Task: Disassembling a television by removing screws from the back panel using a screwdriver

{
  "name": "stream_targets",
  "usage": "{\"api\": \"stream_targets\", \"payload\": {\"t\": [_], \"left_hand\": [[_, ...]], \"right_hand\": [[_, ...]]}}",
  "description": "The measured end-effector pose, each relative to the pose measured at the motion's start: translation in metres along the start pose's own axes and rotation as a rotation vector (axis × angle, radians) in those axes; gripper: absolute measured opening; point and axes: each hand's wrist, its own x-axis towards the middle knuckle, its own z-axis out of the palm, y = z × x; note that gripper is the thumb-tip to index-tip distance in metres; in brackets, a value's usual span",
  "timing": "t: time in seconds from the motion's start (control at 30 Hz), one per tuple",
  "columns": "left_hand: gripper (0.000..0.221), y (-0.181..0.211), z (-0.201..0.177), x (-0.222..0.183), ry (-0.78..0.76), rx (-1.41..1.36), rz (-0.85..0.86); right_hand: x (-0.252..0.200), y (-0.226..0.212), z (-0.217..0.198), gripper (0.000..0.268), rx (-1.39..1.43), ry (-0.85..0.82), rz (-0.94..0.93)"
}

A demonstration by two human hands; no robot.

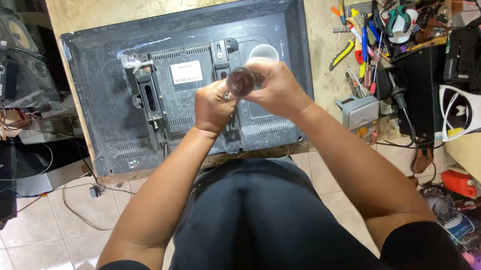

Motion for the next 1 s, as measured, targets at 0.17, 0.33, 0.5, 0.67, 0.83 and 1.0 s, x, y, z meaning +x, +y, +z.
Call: {"api": "stream_targets", "payload": {"t": [0.17, 0.33, 0.5, 0.67, 0.83, 1.0], "left_hand": [[0.023, 0.029, -0.017, 0.017, 0.044, -0.081, -0.041], [0.024, 0.005, -0.004, 0.010, 0.020, -0.086, -0.154], [0.017, 0.023, -0.018, 0.021, -0.142, -0.091, -0.117], [0.021, -0.011, 0.006, -0.009, -0.199, -0.092, -0.075], [0.027, -0.002, -0.002, 0.000, -0.023, -0.004, -0.045], [0.025, 0.026, -0.007, 0.013, -0.080, 0.055, -0.493]], "right_hand": [[-0.007, 0.016, 0.015, 0.020, 0.101, 0.174, 0.000], [0.000, 0.009, 0.012, 0.017, -0.060, 0.202, -0.152], [0.008, -0.002, -0.002, 0.011, -0.136, 0.091, -0.280], [0.003, -0.007, -0.010, 0.007, -0.180, -0.088, -0.273], [0.003, -0.014, -0.004, 0.007, -0.077, -0.125, -0.213], [0.004, 0.004, 0.012, 0.010, -0.075, 0.021, -0.195]]}}
